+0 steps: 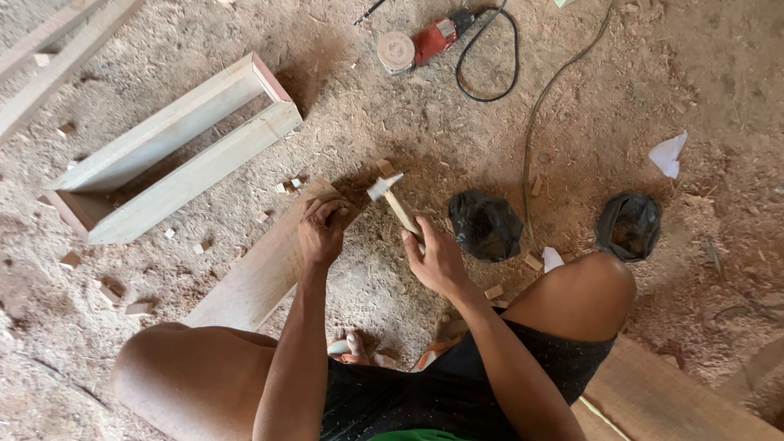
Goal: The person sits on the floor of a woodworking shop assembling a rectangular wooden frame. They position wood pieces against the frame, hammer nails to fasten the joints, fit a long board into the frame, and tap pieces into place with a mallet, adjusting the frame between strikes.
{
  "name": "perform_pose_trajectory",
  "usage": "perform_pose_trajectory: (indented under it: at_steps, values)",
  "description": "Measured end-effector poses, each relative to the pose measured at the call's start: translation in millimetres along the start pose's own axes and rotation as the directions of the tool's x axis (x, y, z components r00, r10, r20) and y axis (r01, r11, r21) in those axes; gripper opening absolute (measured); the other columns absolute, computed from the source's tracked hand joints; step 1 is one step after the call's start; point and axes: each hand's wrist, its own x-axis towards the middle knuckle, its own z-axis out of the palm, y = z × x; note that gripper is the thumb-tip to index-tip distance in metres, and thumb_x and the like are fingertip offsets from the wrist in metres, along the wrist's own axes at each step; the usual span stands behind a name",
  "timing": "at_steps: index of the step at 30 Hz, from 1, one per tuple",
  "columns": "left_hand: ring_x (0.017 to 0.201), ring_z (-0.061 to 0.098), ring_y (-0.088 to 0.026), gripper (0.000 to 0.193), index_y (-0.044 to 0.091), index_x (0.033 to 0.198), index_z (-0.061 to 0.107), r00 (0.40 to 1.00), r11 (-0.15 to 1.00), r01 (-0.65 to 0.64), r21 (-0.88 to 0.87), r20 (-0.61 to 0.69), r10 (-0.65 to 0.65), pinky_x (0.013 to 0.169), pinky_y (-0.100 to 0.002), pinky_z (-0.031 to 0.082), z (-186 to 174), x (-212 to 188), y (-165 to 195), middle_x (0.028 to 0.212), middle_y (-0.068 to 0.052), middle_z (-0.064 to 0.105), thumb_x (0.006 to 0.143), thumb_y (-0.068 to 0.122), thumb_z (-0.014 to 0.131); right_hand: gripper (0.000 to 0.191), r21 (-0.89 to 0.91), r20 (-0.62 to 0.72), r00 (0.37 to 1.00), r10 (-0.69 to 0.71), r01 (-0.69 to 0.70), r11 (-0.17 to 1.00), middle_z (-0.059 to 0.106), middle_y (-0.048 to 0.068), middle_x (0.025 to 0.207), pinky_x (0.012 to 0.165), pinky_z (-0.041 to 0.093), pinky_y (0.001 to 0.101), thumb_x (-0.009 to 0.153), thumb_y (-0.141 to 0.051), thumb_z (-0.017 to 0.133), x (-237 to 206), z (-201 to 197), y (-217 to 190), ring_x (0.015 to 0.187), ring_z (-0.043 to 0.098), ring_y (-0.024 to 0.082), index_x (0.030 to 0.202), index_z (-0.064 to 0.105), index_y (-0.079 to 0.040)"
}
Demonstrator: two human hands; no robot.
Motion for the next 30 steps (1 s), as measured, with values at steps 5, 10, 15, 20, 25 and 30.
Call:
perform_pose_trajectory:
  at_steps: [5,10,15,20,25,30]
  values:
    - [0.099,0.071,-0.015,0.006,0.013,0.092,0.079,1.0,0.999,-0.018,0.026,-0.02,0.019,0.085,-0.03,0.06,2.0,0.5,-2.9,0.108,-0.001,0.079,0.092,0.007,0.076,0.026,-0.055,-0.194,0.964,-0.182,0.175,0.983,0.051,-0.001,0.065,0.027,0.039,0.0239,0.112,-0.029,0.054,-12.6,6.0,-9.5,0.041,0.043,0.005,0.11,0.054,-0.003]
    - [0.105,0.071,-0.017,0.006,0.012,0.092,0.081,0.992,0.993,-0.083,0.085,-0.083,0.091,0.084,-0.03,0.06,1.5,1.8,-3.2,0.107,-0.003,0.079,0.086,0.013,0.081,0.029,-0.217,-0.254,0.893,-0.37,0.321,0.922,0.048,-0.002,0.059,0.029,0.033,0.0271,0.109,-0.035,0.054,-11.5,25.6,-18.0,0.04,0.039,0.008,0.093,0.053,-0.01]
    - [0.108,0.07,-0.02,0.007,0.013,0.088,0.08,0.991,0.99,-0.102,0.097,-0.075,0.11,0.088,-0.034,0.058,-8.1,2.3,1.0,0.111,-0.004,0.079,0.084,0.017,0.083,0.031,-0.348,0.034,0.977,-0.211,0.209,0.914,0.05,-0.001,0.051,0.023,0.034,0.0282,0.104,-0.031,0.057,-3.1,15.3,-25.2,0.032,0.042,0.009,0.102,0.059,0.0]
    - [0.108,0.069,-0.026,0.023,0.01,0.096,0.081,0.983,0.983,-0.155,0.094,-0.082,0.163,0.095,-0.041,0.054,-19.7,5.2,5.8,0.11,-0.006,0.077,0.075,0.02,0.085,0.034,-0.296,-0.079,0.959,-0.272,0.238,0.925,0.048,0.0,0.051,0.034,0.035,0.0322,0.107,-0.035,0.059,-6.1,8.7,-36.4,0.037,0.043,0.011,0.09,0.056,-0.006]
    - [0.11,0.068,-0.021,0.018,0.01,0.096,0.08,0.993,0.994,-0.1,0.037,-0.057,0.102,0.097,-0.037,0.054,-17.0,-0.4,3.2,0.112,-0.004,0.077,0.081,0.018,0.083,0.032,-0.195,0.079,0.988,-0.136,0.149,0.969,0.054,0.001,0.054,0.025,0.037,0.0325,0.108,-0.028,0.053,-6.6,14.0,-42.2,0.033,0.045,0.013,0.113,0.057,0.003]
    - [0.109,0.067,-0.016,0.018,0.016,0.1,0.075,0.997,1.0,0.011,0.023,0.078,-0.013,0.097,-0.035,0.057,-23.6,5.5,-13.4,0.113,-0.005,0.075,0.093,0.031,0.068,0.036,-0.296,0.148,0.989,-0.001,0.045,0.954,0.049,0.005,0.051,0.035,0.034,0.0384,0.103,-0.035,0.06,-18.7,-6.6,-44.9,0.035,0.043,0.018,0.082,0.058,-0.006]
